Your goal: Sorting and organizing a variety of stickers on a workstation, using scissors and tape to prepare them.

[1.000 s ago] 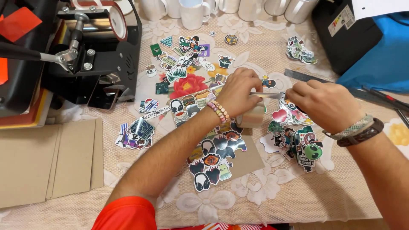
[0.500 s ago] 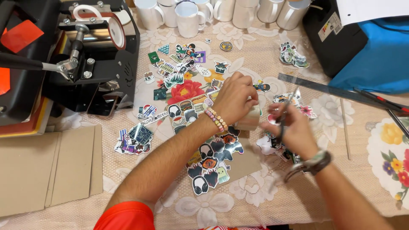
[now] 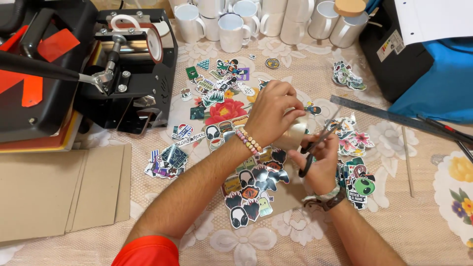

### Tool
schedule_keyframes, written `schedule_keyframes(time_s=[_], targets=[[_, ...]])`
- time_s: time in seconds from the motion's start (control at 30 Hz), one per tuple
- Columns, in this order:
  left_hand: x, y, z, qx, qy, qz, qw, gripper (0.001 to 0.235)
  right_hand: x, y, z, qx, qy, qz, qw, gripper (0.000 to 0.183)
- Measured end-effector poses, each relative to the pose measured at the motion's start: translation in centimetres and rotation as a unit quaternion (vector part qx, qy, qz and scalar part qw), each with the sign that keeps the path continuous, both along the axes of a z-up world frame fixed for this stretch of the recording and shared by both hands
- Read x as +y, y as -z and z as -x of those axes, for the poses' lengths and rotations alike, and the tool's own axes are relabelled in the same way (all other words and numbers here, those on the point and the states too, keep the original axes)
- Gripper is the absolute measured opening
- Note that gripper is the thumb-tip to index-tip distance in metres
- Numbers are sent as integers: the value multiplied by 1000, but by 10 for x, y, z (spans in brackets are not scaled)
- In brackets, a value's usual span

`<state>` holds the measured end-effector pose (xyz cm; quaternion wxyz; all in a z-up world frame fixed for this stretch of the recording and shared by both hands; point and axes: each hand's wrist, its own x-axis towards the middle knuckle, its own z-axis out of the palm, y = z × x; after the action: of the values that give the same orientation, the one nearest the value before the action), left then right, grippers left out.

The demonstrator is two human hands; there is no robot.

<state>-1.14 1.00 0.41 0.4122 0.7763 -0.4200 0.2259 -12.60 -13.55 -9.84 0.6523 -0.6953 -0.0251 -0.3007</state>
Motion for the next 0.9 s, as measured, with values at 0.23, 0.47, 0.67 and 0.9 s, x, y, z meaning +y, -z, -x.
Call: schedule_keyframes(time_s=[0.23, 0.47, 0.67, 0.9], targets=[[13, -12, 2, -6, -19, -13, 1000, 8, 11, 11, -8, 19, 12, 21, 1000, 62], [31, -2, -3, -62, -57, -37, 996, 13, 27, -17, -11, 62, -22, 38, 997, 52], [40, -37, 14, -153, -51, 11, 987, 19, 39, -23, -16, 88, -13, 43, 995, 48], [52, -62, 37, -212, 8, -2, 977, 23, 45, -20, -19, 132, 41, 50, 989, 52]])
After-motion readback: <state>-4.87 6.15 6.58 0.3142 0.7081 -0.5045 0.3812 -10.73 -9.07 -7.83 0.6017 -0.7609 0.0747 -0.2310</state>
